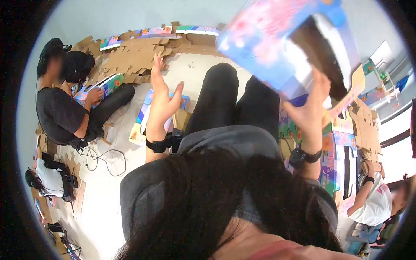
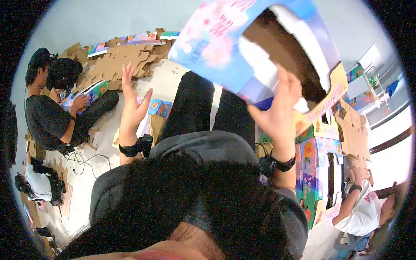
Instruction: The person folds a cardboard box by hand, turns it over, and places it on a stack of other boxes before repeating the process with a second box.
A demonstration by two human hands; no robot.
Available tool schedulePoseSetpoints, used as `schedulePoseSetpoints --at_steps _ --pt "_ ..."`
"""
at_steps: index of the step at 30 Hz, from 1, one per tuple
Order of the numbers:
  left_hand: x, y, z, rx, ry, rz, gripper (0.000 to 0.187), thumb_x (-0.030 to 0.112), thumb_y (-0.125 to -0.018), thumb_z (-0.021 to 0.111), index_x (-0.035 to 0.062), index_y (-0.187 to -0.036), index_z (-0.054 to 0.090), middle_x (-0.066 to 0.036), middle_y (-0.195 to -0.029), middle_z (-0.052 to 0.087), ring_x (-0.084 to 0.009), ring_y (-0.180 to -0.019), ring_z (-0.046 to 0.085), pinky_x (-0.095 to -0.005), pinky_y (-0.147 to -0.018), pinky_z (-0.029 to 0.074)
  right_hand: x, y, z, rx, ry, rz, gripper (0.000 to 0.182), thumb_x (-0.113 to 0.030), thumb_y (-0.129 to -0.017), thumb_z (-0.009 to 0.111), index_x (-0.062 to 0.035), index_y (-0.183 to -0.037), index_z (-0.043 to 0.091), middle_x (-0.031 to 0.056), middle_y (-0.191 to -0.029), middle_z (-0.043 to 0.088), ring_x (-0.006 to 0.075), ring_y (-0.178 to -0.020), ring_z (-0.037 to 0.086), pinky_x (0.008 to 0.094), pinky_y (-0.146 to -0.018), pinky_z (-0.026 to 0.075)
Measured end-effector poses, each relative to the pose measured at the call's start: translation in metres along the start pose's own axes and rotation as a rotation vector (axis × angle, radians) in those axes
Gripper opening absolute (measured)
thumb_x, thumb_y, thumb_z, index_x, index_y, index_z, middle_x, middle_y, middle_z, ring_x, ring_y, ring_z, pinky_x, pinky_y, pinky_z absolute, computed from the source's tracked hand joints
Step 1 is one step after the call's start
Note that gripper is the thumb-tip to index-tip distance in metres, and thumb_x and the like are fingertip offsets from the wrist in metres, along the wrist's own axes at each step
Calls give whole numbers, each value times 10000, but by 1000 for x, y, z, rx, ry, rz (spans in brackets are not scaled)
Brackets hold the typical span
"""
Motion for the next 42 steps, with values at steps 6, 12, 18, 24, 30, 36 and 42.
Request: schedulePoseSetpoints --at_steps 6,12,18,24,30,36,42 --pt "6 -1 -1 232 152 18 533 9 -917 616 6 -1423 447 -187 -1426 521 -311 -1327 490 -417 -1137 345 -1 34 60 -292 45 -6 991 -148 -603 840 -34 -1483 399 230 -1285 452 429 -1181 451 520 -1060 328" --pt "50 3 46 90 257 181 179 27 -860 680 48 -1037 684 -103 -1052 696 -293 -1001 646 -404 -957 471 -10 56 92 -277 50 -8 1020 -153 -583 856 -49 -1488 398 212 -1274 466 413 -1190 452 504 -1037 333" --pt "94 -16 140 -168 144 570 305 240 -859 721 86 -1118 677 -125 -1103 670 -313 -1065 613 -443 -955 452 -16 62 96 -260 55 -21 1087 -159 -545 897 -36 -1499 391 190 -1254 477 388 -1153 479 513 -1033 335" --pt "88 -16 174 -126 -37 494 352 359 -866 696 83 -1083 663 -101 -1039 614 -301 -1049 575 -435 -953 415 -9 46 66 -401 21 -170 1077 -336 -638 903 -49 -1530 371 200 -1416 462 385 -1351 418 547 -1148 276" --pt "84 -16 176 -157 -85 492 318 353 -852 707 81 -1009 661 -93 -993 602 -299 -1021 573 -439 -918 417 31 52 49 -82 118 -55 357 -312 -840 760 -59 -1085 700 110 -1030 661 328 -981 618 476 -939 455" --pt "93 -7 171 -70 -104 518 306 344 -845 710 62 -937 634 -112 -934 565 -308 -938 541 -432 -878 410 49 67 65 -55 102 -57 254 -275 -873 700 -62 -1010 687 90 -854 615 291 -801 587 406 -721 435" --pt "87 -13 178 -116 -158 481 221 286 -876 682 86 -969 664 -74 -947 598 -284 -966 574 -431 -889 412 41 60 56 103 -17 -122 281 -235 -814 753 -58 -1026 698 94 -950 659 297 -888 623 396 -796 468"
Point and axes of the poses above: each hand's wrist, its own y-axis away from the middle knuckle, its own z-axis out of the palm, x = y × z, the point moved 5 cm from there along -y, towards the middle knuckle
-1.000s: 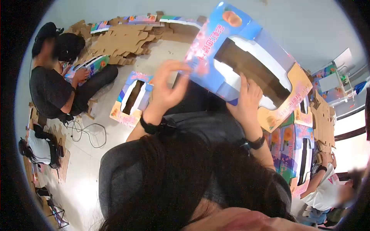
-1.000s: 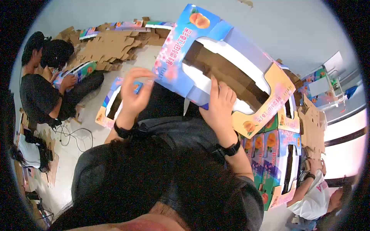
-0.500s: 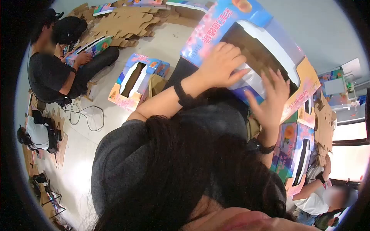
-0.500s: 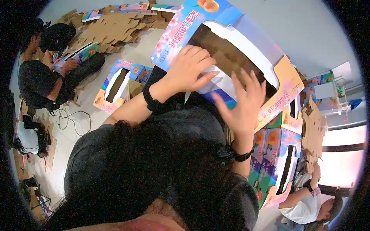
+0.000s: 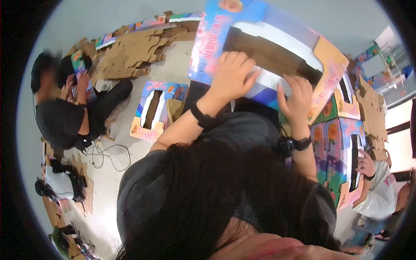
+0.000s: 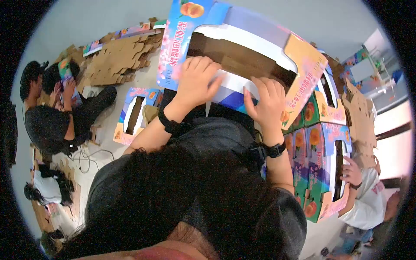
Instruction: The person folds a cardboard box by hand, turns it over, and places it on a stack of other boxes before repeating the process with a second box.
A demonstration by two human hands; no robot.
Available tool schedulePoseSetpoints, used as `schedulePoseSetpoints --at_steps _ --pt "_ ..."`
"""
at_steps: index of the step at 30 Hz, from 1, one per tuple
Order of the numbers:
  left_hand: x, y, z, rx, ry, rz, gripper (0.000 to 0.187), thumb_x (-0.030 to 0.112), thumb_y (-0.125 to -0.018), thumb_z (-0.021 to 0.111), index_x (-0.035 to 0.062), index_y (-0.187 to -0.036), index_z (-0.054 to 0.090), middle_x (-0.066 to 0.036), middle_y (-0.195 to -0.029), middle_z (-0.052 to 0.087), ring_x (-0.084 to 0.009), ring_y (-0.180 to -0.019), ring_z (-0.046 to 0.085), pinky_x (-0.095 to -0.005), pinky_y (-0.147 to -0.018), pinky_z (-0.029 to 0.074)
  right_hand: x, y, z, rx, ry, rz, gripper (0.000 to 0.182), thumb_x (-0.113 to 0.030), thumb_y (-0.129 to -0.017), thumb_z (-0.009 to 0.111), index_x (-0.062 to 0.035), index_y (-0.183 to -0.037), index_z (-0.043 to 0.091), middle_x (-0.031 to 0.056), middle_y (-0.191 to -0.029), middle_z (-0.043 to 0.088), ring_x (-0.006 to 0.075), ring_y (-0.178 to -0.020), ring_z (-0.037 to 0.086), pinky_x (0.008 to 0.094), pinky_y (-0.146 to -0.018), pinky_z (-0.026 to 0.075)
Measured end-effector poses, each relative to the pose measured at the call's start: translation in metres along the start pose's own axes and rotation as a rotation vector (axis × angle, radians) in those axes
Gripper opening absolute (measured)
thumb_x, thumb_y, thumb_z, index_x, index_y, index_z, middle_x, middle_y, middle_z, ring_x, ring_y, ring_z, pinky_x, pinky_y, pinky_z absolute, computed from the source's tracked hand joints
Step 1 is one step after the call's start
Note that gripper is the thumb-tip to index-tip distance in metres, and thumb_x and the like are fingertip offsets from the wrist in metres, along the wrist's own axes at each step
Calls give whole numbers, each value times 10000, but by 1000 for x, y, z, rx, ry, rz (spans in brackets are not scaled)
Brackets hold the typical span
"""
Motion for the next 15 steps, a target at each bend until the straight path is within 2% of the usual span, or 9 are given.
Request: schedulePoseSetpoints --at_steps 2,3,6,7,10,11,15 --pt "-6 -3 8 -16 -15 -15 167 242 -892 662 86 -953 660 -71 -924 593 -280 -947 577 -431 -880 414 0 -1 -3 11 -43 -30 297 -232 -794 771 -57 -1024 701 93 -987 669 304 -915 630 403 -817 474" --pt "-7 -6 9 -23 -20 -22 115 190 -910 633 80 -934 661 -73 -890 589 -276 -912 581 -428 -862 418 0 -1 0 -41 -38 -28 473 -331 -748 816 -53 -1105 678 116 -1094 651 327 -1005 610 436 -892 463" --pt "-15 -5 19 -60 -27 -37 127 193 -924 626 73 -926 667 -74 -875 591 -278 -887 580 -423 -847 421 -13 3 7 -227 -47 19 765 -445 -693 842 -65 -1311 597 152 -1231 593 349 -1126 558 490 -997 411" --pt "-16 -6 20 -79 -28 -42 137 197 -935 622 69 -921 671 -76 -865 596 -279 -875 582 -423 -837 425 -18 9 12 -340 58 10 1013 -542 -650 840 -104 -1483 465 166 -1306 541 350 -1203 509 528 -1062 349" --pt "-16 -7 24 -97 -17 -11 149 209 -937 627 67 -922 671 -75 -873 604 -282 -880 586 -426 -838 427 -11 22 27 -382 176 49 1073 -564 -650 830 -140 -1541 410 159 -1303 540 343 -1208 510 549 -1056 342" --pt "-15 -7 23 -88 -11 0 161 226 -930 638 69 -928 672 -77 -889 616 -283 -903 595 -428 -850 430 -10 21 27 -327 148 45 1068 -561 -631 838 -161 -1532 427 140 -1239 557 337 -1170 520 547 -1051 344" --pt "-15 -14 15 -75 3 -18 157 222 -920 635 71 -950 672 -80 -909 624 -287 -931 601 -433 -869 430 -20 -3 23 -367 126 90 1055 -501 -572 879 -87 -1460 486 142 -1165 560 347 -1085 524 508 -987 367"
Point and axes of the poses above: each hand's wrist, its own y-axis away from the middle knuckle, its own z-axis out of the palm, x = y × z, the point moved 5 cm from there along -y, towards the middle knuckle
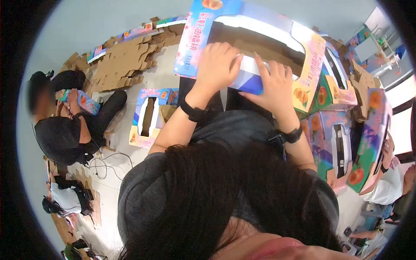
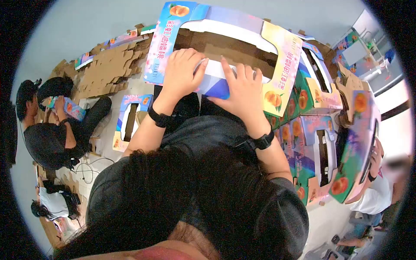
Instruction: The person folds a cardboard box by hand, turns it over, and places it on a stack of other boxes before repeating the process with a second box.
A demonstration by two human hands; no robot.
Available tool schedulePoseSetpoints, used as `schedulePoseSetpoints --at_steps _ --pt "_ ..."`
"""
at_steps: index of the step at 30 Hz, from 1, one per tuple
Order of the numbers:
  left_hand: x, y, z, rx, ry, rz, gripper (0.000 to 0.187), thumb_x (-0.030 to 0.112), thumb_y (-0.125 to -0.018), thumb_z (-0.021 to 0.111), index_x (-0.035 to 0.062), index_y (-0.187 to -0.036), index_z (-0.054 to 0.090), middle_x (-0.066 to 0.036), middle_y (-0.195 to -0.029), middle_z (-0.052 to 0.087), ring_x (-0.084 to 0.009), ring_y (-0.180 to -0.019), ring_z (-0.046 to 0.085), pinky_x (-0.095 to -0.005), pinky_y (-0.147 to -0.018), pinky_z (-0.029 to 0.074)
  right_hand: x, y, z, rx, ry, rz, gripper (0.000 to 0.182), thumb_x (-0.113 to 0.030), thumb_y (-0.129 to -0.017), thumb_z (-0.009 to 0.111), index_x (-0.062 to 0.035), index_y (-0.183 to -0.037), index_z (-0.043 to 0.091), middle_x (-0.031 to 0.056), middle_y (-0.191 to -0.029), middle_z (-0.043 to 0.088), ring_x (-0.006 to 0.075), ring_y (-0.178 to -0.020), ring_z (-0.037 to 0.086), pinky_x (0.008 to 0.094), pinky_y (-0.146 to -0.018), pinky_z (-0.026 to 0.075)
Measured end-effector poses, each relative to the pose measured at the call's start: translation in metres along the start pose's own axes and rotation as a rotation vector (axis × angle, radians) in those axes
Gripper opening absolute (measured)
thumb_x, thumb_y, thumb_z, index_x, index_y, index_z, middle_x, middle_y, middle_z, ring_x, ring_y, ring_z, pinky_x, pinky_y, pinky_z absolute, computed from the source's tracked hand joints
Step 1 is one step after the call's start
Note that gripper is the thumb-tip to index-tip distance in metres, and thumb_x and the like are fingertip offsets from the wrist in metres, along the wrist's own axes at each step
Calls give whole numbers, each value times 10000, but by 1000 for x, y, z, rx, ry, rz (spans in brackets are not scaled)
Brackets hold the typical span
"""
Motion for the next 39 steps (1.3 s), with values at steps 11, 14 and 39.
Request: schedulePoseSetpoints --at_steps 11,14,39 --pt "7 35 -64 270 225 17 289 179 -956 547 55 -1217 568 -185 -1257 625 -382 -1259 550 -486 -1120 356 -29 -16 9 65 -105 -69 996 -348 -569 879 -125 -1459 492 128 -1117 544 330 -1028 524 446 -873 383" --pt "-5 62 -97 414 145 6 278 152 -973 507 37 -1225 527 -212 -1244 615 -392 -1245 547 -506 -1117 364 -3 -12 -26 99 -102 -12 1043 -369 -578 894 -133 -1494 455 145 -1138 513 335 -1073 494 474 -893 374" --pt "-115 129 -172 516 -51 -569 271 157 -1052 470 -14 -932 642 -101 -920 678 -233 -885 612 -340 -835 467 231 282 -204 -534 631 1371 1115 -417 -549 929 -177 -1498 395 239 -1368 542 445 -1317 465 552 -1113 332"
Point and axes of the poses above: each hand's wrist, its own y-axis away from the middle knuckle, its own z-axis out of the palm, x = y × z, the point moved 5 cm from there along -y, towards the middle knuckle
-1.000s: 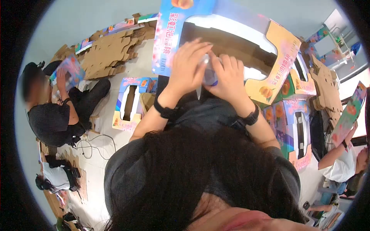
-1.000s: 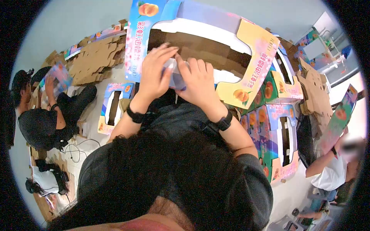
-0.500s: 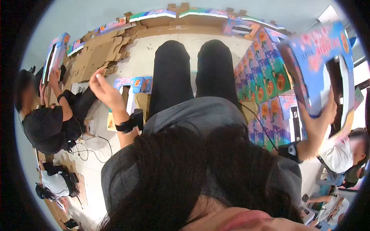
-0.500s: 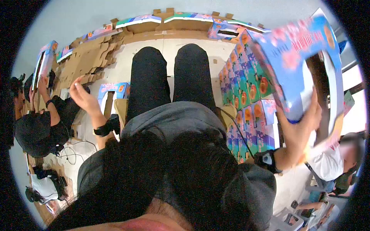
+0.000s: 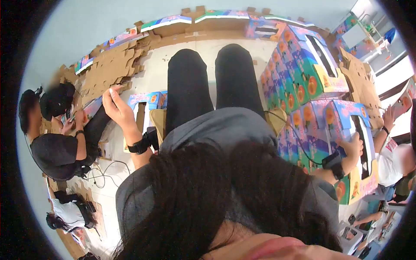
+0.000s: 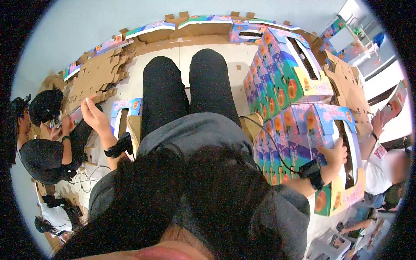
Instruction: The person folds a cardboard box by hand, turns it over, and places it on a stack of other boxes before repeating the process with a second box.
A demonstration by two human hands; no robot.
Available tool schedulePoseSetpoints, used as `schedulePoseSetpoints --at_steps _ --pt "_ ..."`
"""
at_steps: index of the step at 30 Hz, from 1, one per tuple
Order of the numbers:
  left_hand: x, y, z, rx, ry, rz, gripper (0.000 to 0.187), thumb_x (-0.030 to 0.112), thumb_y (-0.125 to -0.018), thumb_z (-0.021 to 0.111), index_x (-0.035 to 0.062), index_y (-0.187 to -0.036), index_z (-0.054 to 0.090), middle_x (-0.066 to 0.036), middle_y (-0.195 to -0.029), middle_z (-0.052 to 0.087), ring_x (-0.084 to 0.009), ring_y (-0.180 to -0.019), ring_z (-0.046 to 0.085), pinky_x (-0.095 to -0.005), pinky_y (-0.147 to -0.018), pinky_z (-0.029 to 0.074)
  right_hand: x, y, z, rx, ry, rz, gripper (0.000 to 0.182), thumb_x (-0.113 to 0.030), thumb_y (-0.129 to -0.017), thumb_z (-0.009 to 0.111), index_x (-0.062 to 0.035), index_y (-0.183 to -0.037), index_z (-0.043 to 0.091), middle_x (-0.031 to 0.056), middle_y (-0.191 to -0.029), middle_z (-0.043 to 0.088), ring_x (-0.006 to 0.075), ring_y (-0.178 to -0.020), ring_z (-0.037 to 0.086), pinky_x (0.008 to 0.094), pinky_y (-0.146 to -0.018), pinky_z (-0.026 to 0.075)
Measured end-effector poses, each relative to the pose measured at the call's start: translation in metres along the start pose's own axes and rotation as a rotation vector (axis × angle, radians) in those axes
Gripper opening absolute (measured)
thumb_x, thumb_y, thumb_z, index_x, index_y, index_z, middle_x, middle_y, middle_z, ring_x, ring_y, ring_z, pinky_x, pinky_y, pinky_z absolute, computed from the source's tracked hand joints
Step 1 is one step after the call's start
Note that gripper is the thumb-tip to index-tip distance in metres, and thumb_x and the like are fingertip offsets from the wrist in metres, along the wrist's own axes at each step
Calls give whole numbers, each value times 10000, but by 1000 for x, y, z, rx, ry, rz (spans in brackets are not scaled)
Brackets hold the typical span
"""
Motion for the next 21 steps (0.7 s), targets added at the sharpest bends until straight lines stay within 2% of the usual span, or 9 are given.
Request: schedulePoseSetpoints --at_steps 6,8,11,12,14,16,18,19,21 --pt "0 2 4 -77 -31 41 309 166 -1046 474 -11 -869 655 -105 -866 669 -265 -849 609 -364 -808 462 -19 -27 46 -152 -242 -199 1246 -489 -511 947 -80 -1541 377 273 -1446 491 417 -1375 451 468 -1108 406" --pt "-8 4 3 -116 -43 59 304 164 -1036 486 -6 -851 657 -112 -855 660 -278 -842 607 -375 -799 458 -24 -32 58 -184 -240 -147 1257 -515 -514 941 -95 -1551 368 269 -1485 461 420 -1384 442 468 -1117 399" --pt "-5 4 6 -134 -58 96 267 151 -1011 506 13 -841 660 -120 -838 641 -300 -834 602 -388 -791 452 -31 -31 53 -119 -41 -40 1247 -531 -514 926 -184 -1564 350 224 -1504 459 394 -1428 389 598 -1164 274" --pt "-6 3 6 -139 -53 103 263 147 -1007 506 14 -842 662 -122 -838 641 -306 -837 601 -390 -789 452 -34 -29 37 -134 22 -17 1294 -604 -538 903 -152 -1590 298 212 -1563 401 391 -1473 318 647 -1177 182" --pt "-9 2 5 -133 -62 114 257 140 -1004 508 17 -841 664 -123 -837 638 -310 -834 599 -394 -787 450 -59 -17 -6 204 -86 -267 1135 -546 -667 878 -88 -1562 351 198 -1528 461 384 -1432 398 561 -1177 266" --pt "-10 2 3 -128 -100 108 254 146 -1003 524 19 -833 664 -124 -834 637 -312 -827 597 -401 -782 451 -113 5 -49 218 -584 -720 838 -374 -815 824 -39 -1492 459 199 -1451 546 343 -1354 504 451 -1147 354" --pt "-14 1 2 -130 -114 104 263 167 -1007 543 20 -824 662 -123 -831 637 -311 -819 595 -402 -779 452 -188 57 -84 125 -707 -1037 619 -227 -881 768 -9 -1416 544 202 -1351 622 304 -1264 588 365 -1085 426" --pt "-20 0 0 -159 -151 85 273 163 -1026 539 -9 -882 694 -123 -863 677 -247 -827 620 -346 -801 473 -224 81 -94 -8 -672 -1187 621 -227 -880 766 -10 -1417 542 190 -1352 626 289 -1258 592 369 -1075 436" --pt "-32 0 -2 -214 -205 4 285 196 -1027 546 -11 -909 703 -138 -887 687 -256 -856 631 -348 -824 477 -289 123 -96 -271 -608 -1472 589 -231 -876 766 -9 -1384 570 172 -1274 665 276 -1188 629 370 -1016 476"
Point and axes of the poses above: each hand's wrist, its own y-axis away from the middle knuckle, its own z-axis out of the palm, x = y × z, the point moved 5 cm from there along -y, towards the middle knuckle
